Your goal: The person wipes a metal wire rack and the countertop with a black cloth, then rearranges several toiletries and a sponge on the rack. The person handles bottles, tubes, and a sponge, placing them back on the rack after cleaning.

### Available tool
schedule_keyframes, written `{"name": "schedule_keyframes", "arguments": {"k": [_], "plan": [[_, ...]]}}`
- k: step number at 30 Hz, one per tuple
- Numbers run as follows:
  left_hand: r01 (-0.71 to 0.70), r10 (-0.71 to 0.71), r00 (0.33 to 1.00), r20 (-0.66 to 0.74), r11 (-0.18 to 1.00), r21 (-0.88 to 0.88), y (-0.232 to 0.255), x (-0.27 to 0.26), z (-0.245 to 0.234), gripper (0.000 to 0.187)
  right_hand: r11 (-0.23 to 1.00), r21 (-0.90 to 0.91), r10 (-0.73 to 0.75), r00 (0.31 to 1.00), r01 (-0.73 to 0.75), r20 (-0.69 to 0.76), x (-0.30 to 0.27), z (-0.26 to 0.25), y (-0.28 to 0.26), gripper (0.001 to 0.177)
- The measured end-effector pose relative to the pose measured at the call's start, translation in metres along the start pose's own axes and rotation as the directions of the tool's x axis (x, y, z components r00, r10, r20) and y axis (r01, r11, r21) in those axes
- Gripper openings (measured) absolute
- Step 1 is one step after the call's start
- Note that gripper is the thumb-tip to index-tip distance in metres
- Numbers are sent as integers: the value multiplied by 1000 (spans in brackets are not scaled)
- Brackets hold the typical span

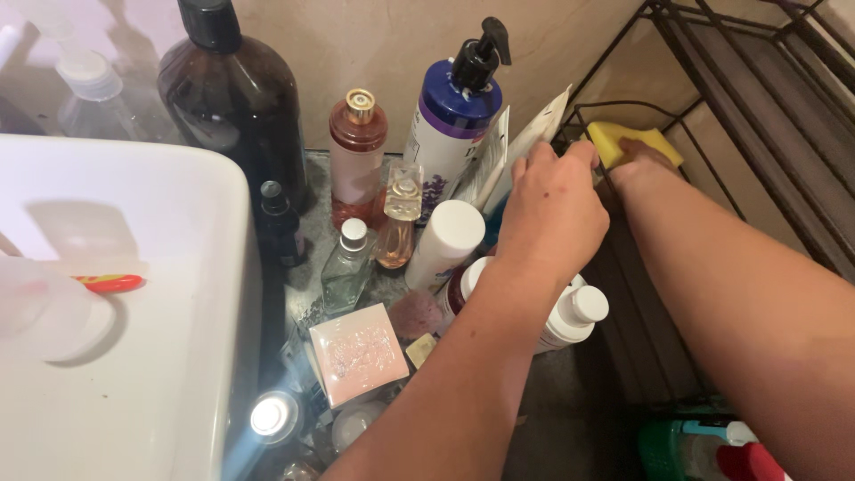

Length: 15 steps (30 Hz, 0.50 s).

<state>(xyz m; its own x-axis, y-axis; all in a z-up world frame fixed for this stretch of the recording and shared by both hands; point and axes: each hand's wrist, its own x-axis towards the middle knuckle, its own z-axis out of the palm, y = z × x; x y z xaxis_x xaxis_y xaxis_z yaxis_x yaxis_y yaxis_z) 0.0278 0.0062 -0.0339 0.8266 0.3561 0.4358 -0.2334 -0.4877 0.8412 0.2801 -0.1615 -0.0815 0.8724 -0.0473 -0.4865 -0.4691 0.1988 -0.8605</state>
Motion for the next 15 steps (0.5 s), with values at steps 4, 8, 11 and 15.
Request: {"name": "schedule_keyframes", "arguments": {"k": [4,8,11,15], "plan": [[-6,6,1000,-16,1000,-5,1,0,-2,35,1000,-19,-2,1000,3,9,5,6,0,42],[6,-6,1000,-2,1000,0,1,0,-5,35,1000,-22,1,1000,-1,20,9,5,6,42],[21,-20,1000,7,999,-35,3,0,-9,29,1000,-14,-8,1000,9,14,6,-1,8,43],[2,-4,1000,-28,999,-45,10,-3,-13,30,999,18,-46,999,46,-4,-6,-15,1,43]]}}
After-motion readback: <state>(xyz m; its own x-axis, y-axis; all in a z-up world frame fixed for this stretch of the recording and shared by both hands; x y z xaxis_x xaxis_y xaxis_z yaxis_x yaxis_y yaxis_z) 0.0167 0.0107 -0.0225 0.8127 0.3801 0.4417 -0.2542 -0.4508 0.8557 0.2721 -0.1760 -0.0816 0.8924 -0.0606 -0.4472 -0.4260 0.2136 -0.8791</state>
